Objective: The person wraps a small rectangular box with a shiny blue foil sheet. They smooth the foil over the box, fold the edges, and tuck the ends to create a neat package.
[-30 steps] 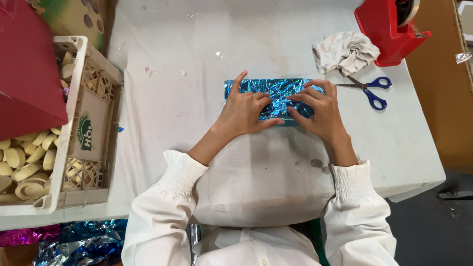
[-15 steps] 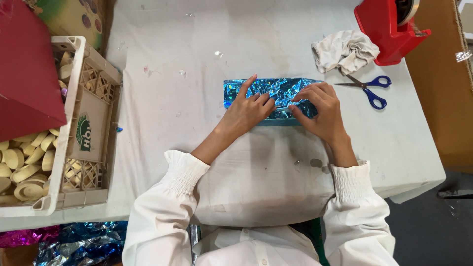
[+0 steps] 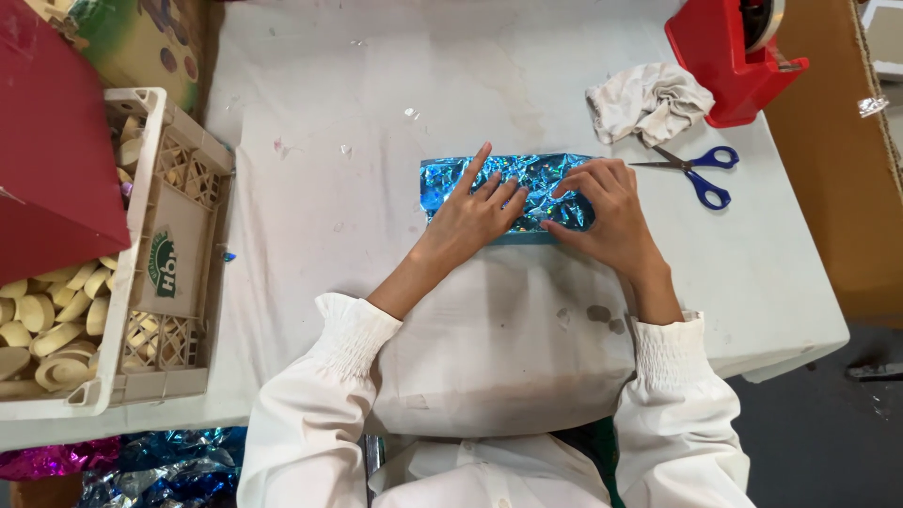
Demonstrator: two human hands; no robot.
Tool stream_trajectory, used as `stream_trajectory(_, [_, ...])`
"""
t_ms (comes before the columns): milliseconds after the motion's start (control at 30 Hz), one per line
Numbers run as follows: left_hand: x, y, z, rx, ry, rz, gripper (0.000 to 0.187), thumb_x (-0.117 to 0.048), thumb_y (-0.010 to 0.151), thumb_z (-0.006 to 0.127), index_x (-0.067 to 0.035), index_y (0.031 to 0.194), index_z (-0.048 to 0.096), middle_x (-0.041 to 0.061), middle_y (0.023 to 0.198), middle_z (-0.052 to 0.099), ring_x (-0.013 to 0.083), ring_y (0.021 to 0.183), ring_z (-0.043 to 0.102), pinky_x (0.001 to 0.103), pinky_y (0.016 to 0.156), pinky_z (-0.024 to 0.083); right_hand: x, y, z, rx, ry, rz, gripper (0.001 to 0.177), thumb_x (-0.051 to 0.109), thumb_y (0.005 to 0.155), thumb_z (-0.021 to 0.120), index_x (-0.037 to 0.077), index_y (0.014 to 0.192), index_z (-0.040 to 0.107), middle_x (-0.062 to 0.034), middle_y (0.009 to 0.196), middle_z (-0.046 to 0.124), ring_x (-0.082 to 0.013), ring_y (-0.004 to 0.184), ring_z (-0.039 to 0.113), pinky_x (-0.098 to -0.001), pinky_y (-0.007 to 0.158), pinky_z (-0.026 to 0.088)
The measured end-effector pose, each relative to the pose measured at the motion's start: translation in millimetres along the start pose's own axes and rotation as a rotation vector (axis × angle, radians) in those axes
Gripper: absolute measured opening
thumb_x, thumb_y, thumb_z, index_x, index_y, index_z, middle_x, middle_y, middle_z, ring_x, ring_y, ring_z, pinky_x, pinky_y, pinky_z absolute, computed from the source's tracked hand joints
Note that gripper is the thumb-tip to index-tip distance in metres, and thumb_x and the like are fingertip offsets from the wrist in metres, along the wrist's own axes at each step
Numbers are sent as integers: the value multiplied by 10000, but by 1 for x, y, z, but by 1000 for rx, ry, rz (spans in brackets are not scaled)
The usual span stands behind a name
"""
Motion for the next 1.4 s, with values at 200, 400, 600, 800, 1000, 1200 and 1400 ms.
stream_trajectory(200, [-12, 12, 4, -12, 50, 146, 28, -132, 923, 659, -129, 948, 670, -27, 817, 620, 144, 901, 717, 539, 1271, 252, 2, 0, -2, -14, 5, 10, 417, 248, 716, 909, 112, 1029, 668, -87, 1165, 635, -297, 1194, 548, -459, 1033, 380])
stream_trajectory(400, [0, 16, 10, 69, -197, 5, 69, -159, 948, 690, -152, 881, 677, -22, 721, 592, 134, 724, 677, 523, 1215, 326, 7, -1, -7, -54, -82, -16, 406, 301, 688, 934, 152, 975, 689, -67, 1169, 608, -315, 1195, 488, -489, 1024, 350])
stream_trajectory(600, [24, 26, -4, -76, -456, -255, 82, -203, 975, 689, -125, 985, 711, -2, 854, 717, 190, 755, 692, 483, 1156, 381, 10, -4, -1, -27, -121, -91, 183, 232, 716, 900, 193, 832, 763, 69, 1049, 655, -254, 1186, 499, -486, 1057, 330])
stream_trajectory(800, [31, 34, -10, -91, -555, -362, 101, -213, 986, 674, -118, 976, 707, 2, 860, 746, 188, 712, 697, 487, 1152, 380, 21, -3, 4, 26, -205, -135, 117, 208, 779, 820, 216, 894, 802, 122, 1031, 733, -236, 1240, 503, -529, 1117, 263])
stream_trajectory(1000, [25, 33, -9, -52, -513, -339, 101, -211, 980, 675, -117, 957, 703, 4, 833, 737, 190, 674, 681, 496, 1150, 369, 19, -6, 7, 33, -226, -113, 120, 239, 818, 813, 208, 934, 810, 110, 1062, 748, -223, 1264, 501, -511, 1071, 238])
stream_trajectory(1200, [7, 17, 6, -11, -390, -248, 107, -214, 983, 681, -117, 943, 698, 16, 771, 677, 204, 669, 661, 485, 1147, 384, 16, -10, 9, 26, -249, -98, 199, 222, 827, 810, 182, 1021, 798, 62, 1044, 763, -211, 1235, 557, -485, 1062, 281])
stream_trajectory(1400, [2, 8, 4, -25, -371, -222, 110, -216, 995, 690, -114, 955, 700, 12, 774, 653, 198, 749, 666, 467, 1128, 400, 15, -8, 8, 21, -185, -56, 230, 184, 790, 832, 198, 1015, 791, 8, 933, 745, -189, 1099, 598, -431, 973, 337])
Point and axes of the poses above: each hand's wrist, its own y-axis towards the middle knuckle, its own z-axis out of the palm, x = y × z, the point moved 6 cm from there along y, towards the middle knuckle
